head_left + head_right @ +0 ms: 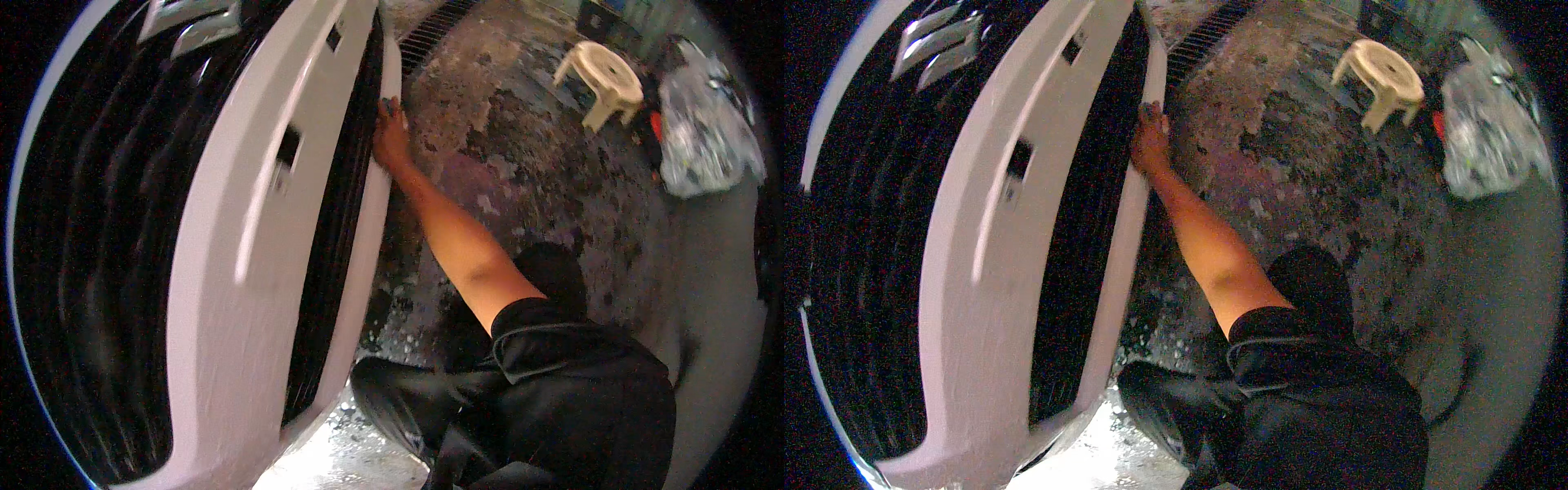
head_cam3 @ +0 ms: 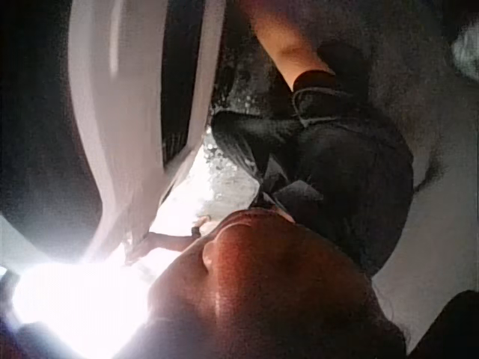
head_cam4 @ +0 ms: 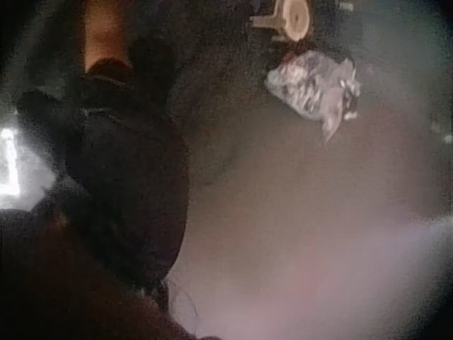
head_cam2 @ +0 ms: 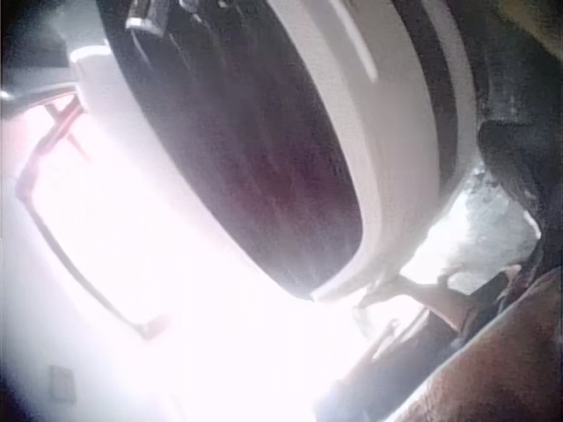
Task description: The person sprays liquid from a yellow spray bottle onto the front bumper and headlights of a white car, then wipes the surfaces with their hands. They repeat this process across the bumper, grille, and headlight areas.
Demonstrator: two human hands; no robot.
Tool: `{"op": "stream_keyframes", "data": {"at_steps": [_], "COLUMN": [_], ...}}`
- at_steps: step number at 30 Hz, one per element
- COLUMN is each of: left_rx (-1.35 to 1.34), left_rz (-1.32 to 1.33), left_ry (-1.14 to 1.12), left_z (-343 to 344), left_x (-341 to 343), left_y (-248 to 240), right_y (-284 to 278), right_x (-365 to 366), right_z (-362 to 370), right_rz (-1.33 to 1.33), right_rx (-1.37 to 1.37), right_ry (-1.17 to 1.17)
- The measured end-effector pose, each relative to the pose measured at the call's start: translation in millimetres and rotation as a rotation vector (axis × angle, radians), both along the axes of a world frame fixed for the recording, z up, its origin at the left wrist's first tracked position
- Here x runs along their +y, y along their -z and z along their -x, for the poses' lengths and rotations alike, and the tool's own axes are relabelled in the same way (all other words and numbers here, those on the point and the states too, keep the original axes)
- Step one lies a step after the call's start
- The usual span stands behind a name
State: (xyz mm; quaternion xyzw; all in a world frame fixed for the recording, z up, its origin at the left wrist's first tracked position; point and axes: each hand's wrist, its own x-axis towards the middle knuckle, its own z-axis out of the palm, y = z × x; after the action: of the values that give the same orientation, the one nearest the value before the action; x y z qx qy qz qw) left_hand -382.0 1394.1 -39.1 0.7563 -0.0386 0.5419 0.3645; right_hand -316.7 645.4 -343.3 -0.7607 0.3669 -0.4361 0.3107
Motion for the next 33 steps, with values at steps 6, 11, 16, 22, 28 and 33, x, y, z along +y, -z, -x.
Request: {"op": "stream_keyframes", "data": {"at_steps": [6,11,16,22,28,33], "left_rx": [-0.033,-0.123,-0.119,-0.052,-0.104,-0.149], "left_rz": [-0.623,-0.778,-0.863,-1.04,-0.953,-0.744], "left_ry": [-0.545,-0.468,-0.368,-0.161,-0.047,-0.28], "left_z": [27.6,27.1,25.5,6.6,16.1,36.6], "left_x": [-60.6,-194.4,-351.7,-581.0,-502.0,-357.7], "left_y": [17.0,32.2,66.6,62.9,40.9,18.2], "right_y": [17.0,47.2,5.5,-119.4,-226.3,-247.8], "right_x": [-197.7,-237.8,-176.4,-114.0,-1.2,160.7], "right_z": [-71.8,-96.4,-52.0,28.5,25.7,79.2], "right_rz": [0.108,0.229,-0.884,-0.85,0.202,0.85], "right_rx": [0.116,-0.217,-0.772,-0.888,-0.789,-0.636], "right_ry": [-0.072,0.017,-0.241,-0.379,-0.537,-0.77]}}
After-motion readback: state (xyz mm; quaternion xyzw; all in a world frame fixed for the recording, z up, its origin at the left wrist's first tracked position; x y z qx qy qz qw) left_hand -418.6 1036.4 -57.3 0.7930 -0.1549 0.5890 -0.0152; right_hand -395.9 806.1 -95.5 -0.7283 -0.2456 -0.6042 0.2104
